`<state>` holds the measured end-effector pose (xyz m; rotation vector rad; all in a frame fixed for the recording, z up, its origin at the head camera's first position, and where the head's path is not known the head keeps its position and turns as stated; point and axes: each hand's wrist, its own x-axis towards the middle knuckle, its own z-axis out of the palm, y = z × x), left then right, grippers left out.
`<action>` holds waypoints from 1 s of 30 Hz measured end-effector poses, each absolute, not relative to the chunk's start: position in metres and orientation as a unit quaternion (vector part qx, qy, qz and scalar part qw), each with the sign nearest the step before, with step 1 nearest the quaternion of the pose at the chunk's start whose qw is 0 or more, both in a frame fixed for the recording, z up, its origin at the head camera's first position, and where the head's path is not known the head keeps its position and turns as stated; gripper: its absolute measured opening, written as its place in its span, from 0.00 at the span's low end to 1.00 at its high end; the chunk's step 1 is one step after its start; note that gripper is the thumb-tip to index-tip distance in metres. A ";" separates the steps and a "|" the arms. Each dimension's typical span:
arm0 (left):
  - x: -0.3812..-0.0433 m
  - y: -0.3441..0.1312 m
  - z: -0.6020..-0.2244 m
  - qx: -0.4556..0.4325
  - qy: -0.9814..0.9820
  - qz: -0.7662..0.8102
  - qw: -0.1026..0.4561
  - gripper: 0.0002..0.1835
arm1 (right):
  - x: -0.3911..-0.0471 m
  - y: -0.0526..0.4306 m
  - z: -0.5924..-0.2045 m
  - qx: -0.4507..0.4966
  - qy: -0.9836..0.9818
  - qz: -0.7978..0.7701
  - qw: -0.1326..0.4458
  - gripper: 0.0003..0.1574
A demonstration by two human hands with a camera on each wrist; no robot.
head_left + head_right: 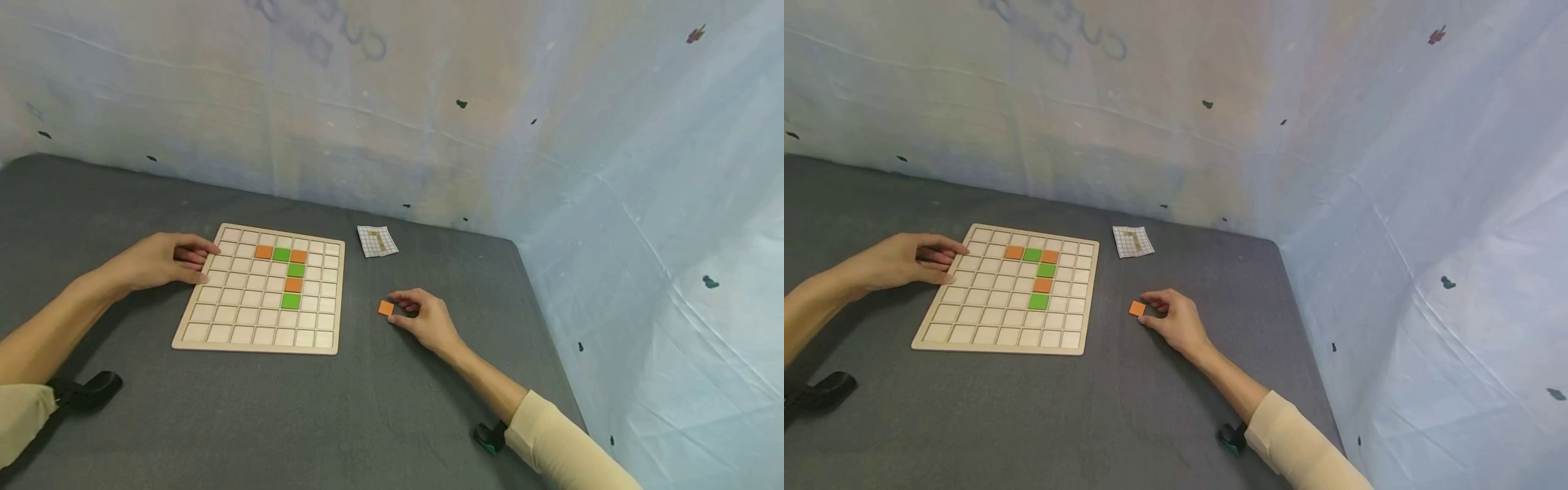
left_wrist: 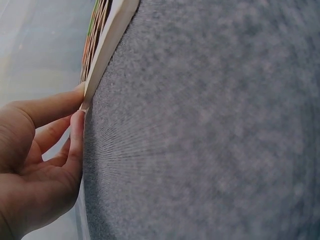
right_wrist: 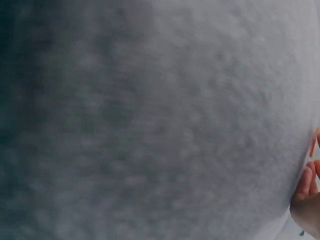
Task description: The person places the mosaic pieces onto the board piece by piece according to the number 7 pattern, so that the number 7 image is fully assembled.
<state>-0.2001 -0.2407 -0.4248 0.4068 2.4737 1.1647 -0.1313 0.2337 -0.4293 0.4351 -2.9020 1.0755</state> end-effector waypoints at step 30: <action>-0.199 -0.241 -0.423 0.138 0.878 0.414 0.198 0.34 | -0.133 0.228 -0.430 0.143 -0.940 0.308 0.015 0.14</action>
